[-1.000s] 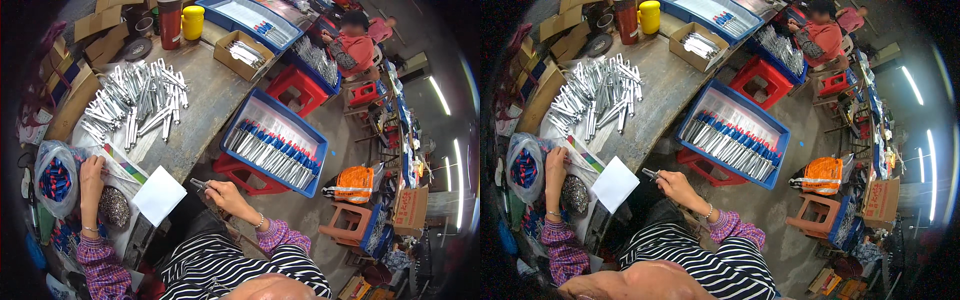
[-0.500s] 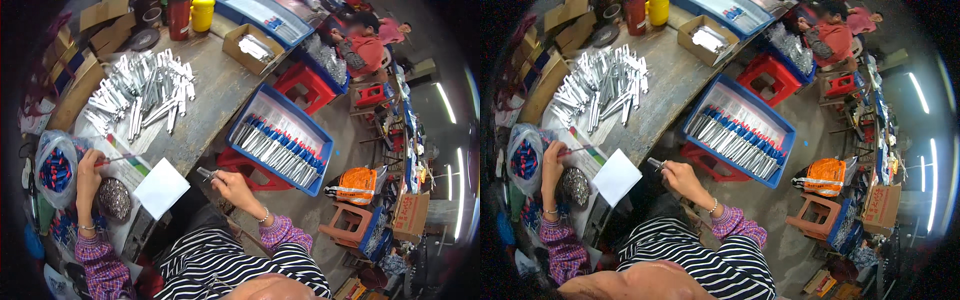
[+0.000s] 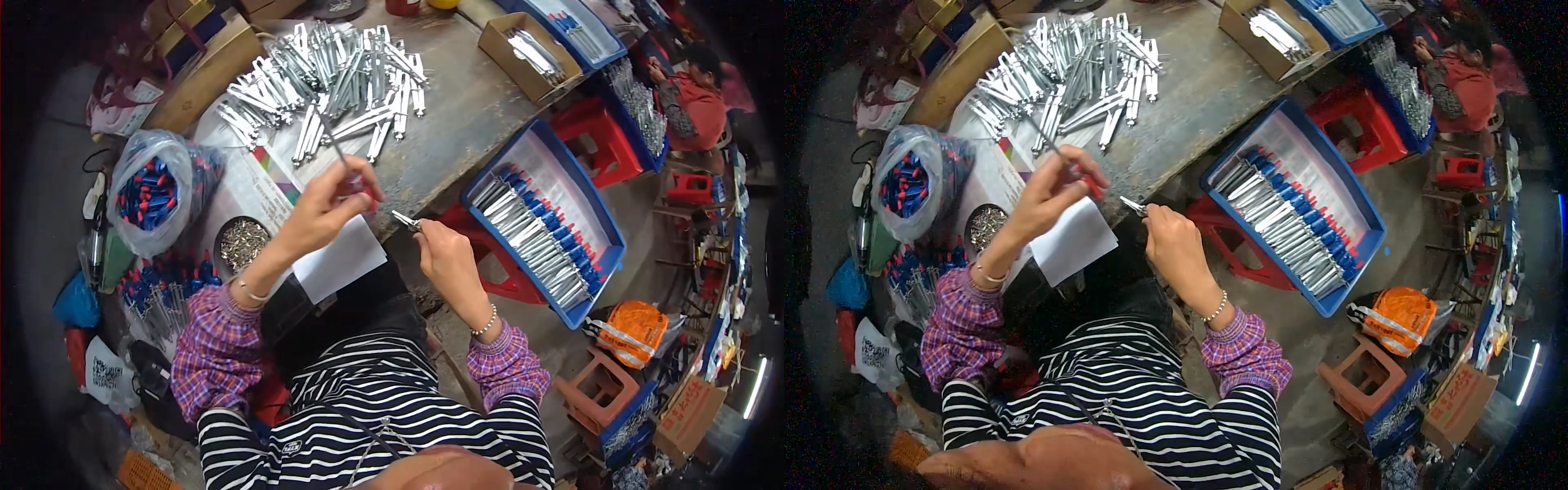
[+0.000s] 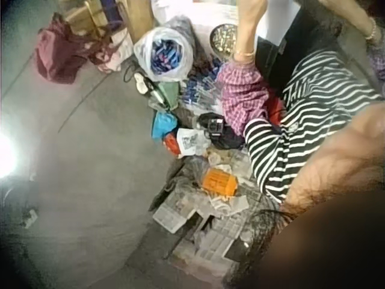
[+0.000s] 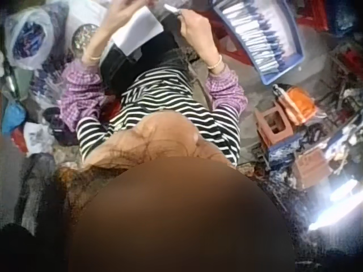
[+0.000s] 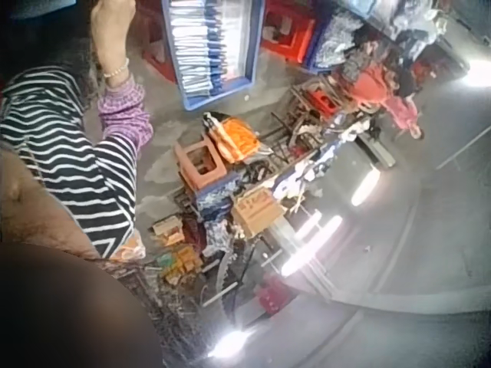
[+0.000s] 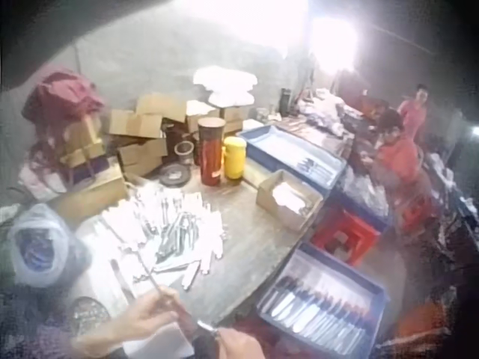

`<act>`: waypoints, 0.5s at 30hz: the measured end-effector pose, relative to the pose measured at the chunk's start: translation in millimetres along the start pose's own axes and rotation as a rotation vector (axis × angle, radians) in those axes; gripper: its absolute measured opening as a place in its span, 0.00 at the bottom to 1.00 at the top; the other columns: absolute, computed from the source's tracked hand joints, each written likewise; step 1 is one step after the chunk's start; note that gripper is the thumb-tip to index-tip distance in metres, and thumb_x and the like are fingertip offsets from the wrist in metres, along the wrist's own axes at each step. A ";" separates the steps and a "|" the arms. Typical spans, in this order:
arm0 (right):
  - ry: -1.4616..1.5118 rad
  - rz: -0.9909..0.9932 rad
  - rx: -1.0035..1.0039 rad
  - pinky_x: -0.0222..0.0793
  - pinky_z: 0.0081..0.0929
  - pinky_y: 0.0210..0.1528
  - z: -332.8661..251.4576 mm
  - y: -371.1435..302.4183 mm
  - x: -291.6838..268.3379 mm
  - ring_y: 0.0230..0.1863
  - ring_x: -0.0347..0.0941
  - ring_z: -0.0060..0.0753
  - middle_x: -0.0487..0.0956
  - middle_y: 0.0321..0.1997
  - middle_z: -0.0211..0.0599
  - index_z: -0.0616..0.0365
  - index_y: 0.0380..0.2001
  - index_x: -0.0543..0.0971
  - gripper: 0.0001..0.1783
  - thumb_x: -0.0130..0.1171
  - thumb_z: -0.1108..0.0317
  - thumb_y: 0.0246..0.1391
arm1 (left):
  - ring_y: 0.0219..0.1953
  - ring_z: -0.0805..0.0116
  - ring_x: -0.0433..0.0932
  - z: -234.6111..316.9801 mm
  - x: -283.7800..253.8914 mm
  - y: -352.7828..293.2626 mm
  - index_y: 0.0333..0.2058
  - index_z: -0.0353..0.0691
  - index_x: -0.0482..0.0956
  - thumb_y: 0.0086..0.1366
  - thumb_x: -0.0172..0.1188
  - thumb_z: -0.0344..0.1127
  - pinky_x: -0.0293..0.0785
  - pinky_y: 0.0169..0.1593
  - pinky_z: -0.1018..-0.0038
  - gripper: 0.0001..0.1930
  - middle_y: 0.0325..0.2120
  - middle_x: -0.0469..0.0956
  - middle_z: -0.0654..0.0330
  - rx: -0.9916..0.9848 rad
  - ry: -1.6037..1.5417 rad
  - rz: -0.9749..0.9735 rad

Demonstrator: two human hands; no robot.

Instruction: Assemble small precision tools by inserting metal components into blue plastic handles at a manual workstation.

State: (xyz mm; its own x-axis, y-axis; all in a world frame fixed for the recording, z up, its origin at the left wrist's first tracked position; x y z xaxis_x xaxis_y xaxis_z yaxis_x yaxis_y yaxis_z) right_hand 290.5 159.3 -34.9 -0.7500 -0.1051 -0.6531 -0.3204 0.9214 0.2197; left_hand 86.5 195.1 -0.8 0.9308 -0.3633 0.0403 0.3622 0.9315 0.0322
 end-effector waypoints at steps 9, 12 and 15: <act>-0.115 -0.058 -0.018 0.65 0.43 0.28 -1.9 -1.0 7.7 0.27 0.70 0.52 0.70 0.23 0.47 0.63 0.29 0.68 0.06 0.54 0.77 0.48 | 0.37 0.68 0.74 30.5 32.5 -0.1 0.40 0.33 0.64 0.61 0.47 0.18 0.72 0.42 0.75 0.09 0.34 0.72 0.54 0.477 0.038 0.148; -0.129 -0.067 -0.023 0.65 0.42 0.28 -7.3 -1.6 8.6 0.28 0.71 0.51 0.70 0.23 0.47 0.63 0.29 0.68 0.05 0.53 0.78 0.47 | 0.34 0.67 0.75 3.0 36.7 -3.0 0.38 0.34 0.66 0.60 0.49 0.18 0.71 0.40 0.77 0.08 0.34 0.73 0.54 0.250 0.449 -0.068; -0.168 -0.055 -0.011 0.65 0.44 0.27 -10.6 -1.9 7.4 0.27 0.71 0.51 0.70 0.23 0.47 0.63 0.30 0.69 0.06 0.53 0.78 0.47 | 0.34 0.71 0.74 -20.8 23.0 -5.0 0.39 0.34 0.65 0.63 0.48 0.21 0.71 0.40 0.78 0.06 0.33 0.73 0.56 0.110 0.229 0.063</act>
State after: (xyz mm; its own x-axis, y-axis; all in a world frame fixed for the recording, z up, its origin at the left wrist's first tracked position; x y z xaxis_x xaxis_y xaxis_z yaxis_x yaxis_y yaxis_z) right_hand 279.4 152.7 -32.5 -0.6243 -0.0909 -0.7759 -0.3658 0.9116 0.1875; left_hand 107.2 182.3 -20.8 0.9426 -0.2805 -0.1811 0.3078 0.9402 0.1457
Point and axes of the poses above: each hand's wrist, its own y-axis towards the middle knuckle, its own x-axis out of the palm, z = x × y, the point moved 2 cm from there along y, towards the middle knuckle
